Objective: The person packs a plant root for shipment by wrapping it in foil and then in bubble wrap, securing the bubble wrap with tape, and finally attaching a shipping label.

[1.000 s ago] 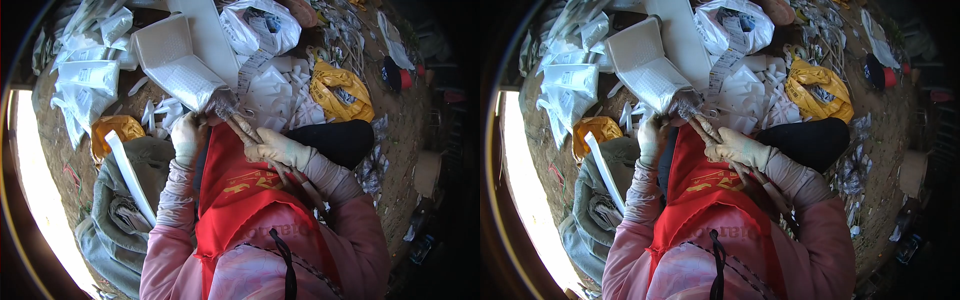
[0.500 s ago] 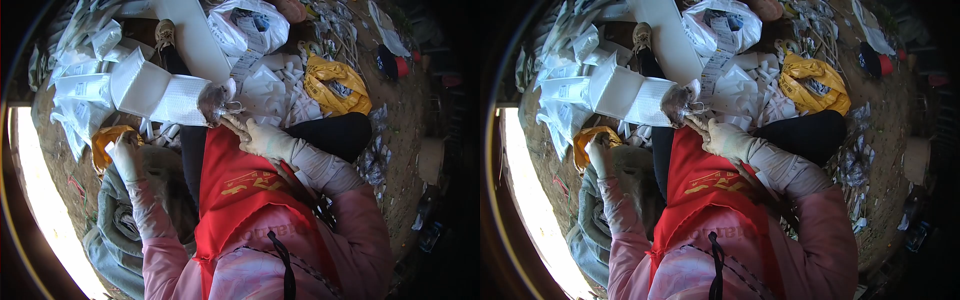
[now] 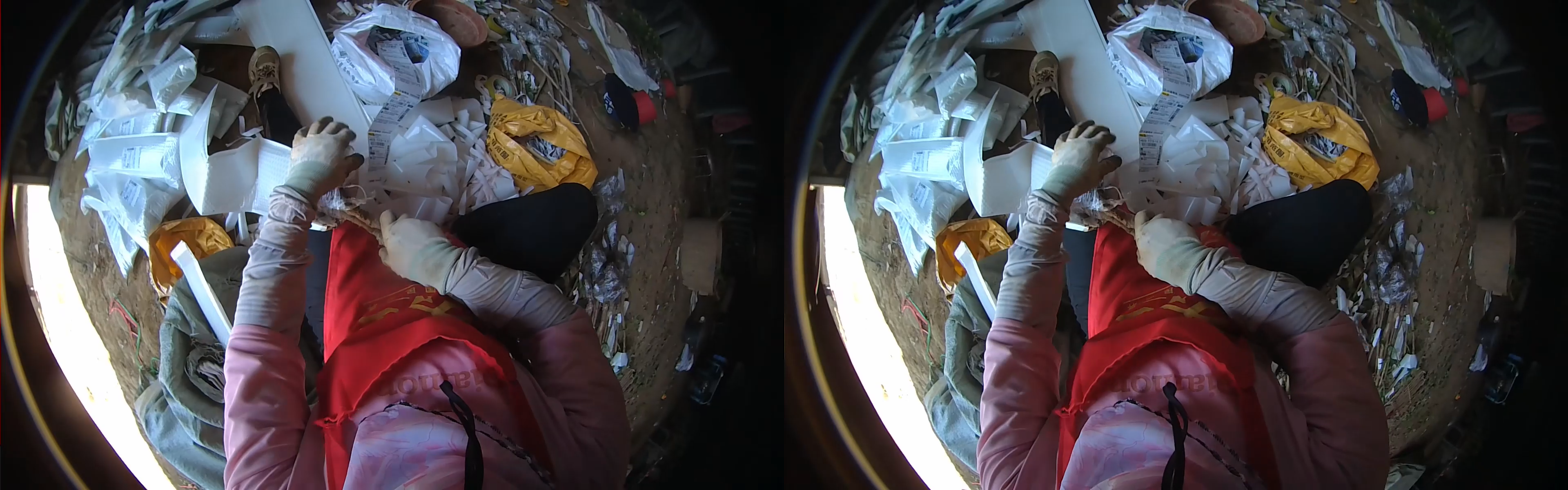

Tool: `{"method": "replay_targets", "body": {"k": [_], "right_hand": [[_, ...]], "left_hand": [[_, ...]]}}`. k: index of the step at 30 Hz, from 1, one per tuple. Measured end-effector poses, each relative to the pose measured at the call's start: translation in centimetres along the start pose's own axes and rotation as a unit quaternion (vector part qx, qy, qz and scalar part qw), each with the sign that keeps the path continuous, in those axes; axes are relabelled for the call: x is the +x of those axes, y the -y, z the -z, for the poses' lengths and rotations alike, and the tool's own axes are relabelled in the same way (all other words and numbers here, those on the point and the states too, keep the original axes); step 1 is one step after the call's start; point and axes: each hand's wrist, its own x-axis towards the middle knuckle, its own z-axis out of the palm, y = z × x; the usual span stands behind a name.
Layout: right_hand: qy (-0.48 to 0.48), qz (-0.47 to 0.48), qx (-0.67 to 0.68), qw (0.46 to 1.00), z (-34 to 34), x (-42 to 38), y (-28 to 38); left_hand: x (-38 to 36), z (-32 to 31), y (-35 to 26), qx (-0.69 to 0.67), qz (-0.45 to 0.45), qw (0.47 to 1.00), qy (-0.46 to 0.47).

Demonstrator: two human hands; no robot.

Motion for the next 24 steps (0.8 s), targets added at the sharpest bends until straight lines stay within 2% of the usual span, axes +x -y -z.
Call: {"method": "replay_targets", "body": {"k": [1, 2, 4, 6, 7, 8, 9, 10, 11, 12, 14, 16, 17, 20, 21, 24], "right_hand": [[-0.005, 0.007, 0.001, 1.000, -0.3, -0.1, 0.0], [-0.009, 0.014, 0.001, 1.000, -0.4, -0.1, -0.2], [0.011, -0.013, 0.036, 0.999, 0.2, 0.0, -0.2], [0.023, -0.032, 0.074, 0.996, 0.3, 0.3, -0.8], [0.015, 0.059, 0.019, 0.998, -1.4, 1.4, -2.1], [-0.218, 0.297, 0.097, 0.925, -5.6, 3.2, -5.1], [-0.055, 0.190, 0.105, 0.975, -2.2, 2.8, -4.2], [0.112, 0.082, 0.104, 0.985, 1.0, 2.3, -2.7], [0.116, 0.049, 0.135, 0.983, -0.9, 3.7, -2.9], [0.034, 0.002, 0.183, 0.982, -0.7, 2.5, -2.5], [0.055, -0.004, 0.232, 0.971, -0.6, 2.3, -2.6], [0.068, -0.001, 0.232, 0.970, -0.2, 2.4, -2.3], [0.074, -0.001, 0.234, 0.970, 0.1, 2.4, -2.1], [0.105, -0.008, 0.226, 0.968, 0.5, 2.7, -1.6], [0.098, -0.002, 0.220, 0.971, 0.2, 2.8, -1.3], [0.078, 0.031, 0.220, 0.972, -0.3, 3.4, -0.8]], "left_hand": [[1.6, 0.1, -0.3, -0.033, 0.065, 0.976, 0.203], [1.4, -0.8, -1.2, -0.099, 0.122, 0.972, 0.175], [0.6, -0.6, -3.8, -0.038, 0.002, 0.989, 0.145], [-2.0, -0.9, -6.4, -0.089, -0.052, 0.995, -0.016], [-3.0, -1.8, -8.2, -0.069, -0.089, 0.991, -0.071], [-3.5, -2.6, -9.5, -0.048, -0.129, 0.982, -0.127], [-3.3, -0.9, -10.2, -0.022, -0.177, 0.974, -0.141], [-3.6, -0.1, -9.3, -0.056, -0.115, 0.976, -0.174], [-3.7, 0.8, -7.3, -0.088, -0.054, 0.972, -0.211], [-3.8, 1.7, -5.5, -0.123, 0.000, 0.962, -0.245], [-5.6, 3.7, -3.2, -0.021, 0.145, 0.954, -0.263], [-7.4, 3.5, -1.9, 0.089, 0.228, 0.963, -0.115], [-8.2, 3.2, -1.8, 0.123, 0.232, 0.965, -0.018], [-9.1, -0.2, -0.3, 0.105, 0.225, 0.969, -0.013], [-8.8, -1.1, -0.1, 0.145, 0.194, 0.966, -0.092], [-7.1, -2.8, -3.0, 0.132, 0.052, 0.987, -0.079]]}}
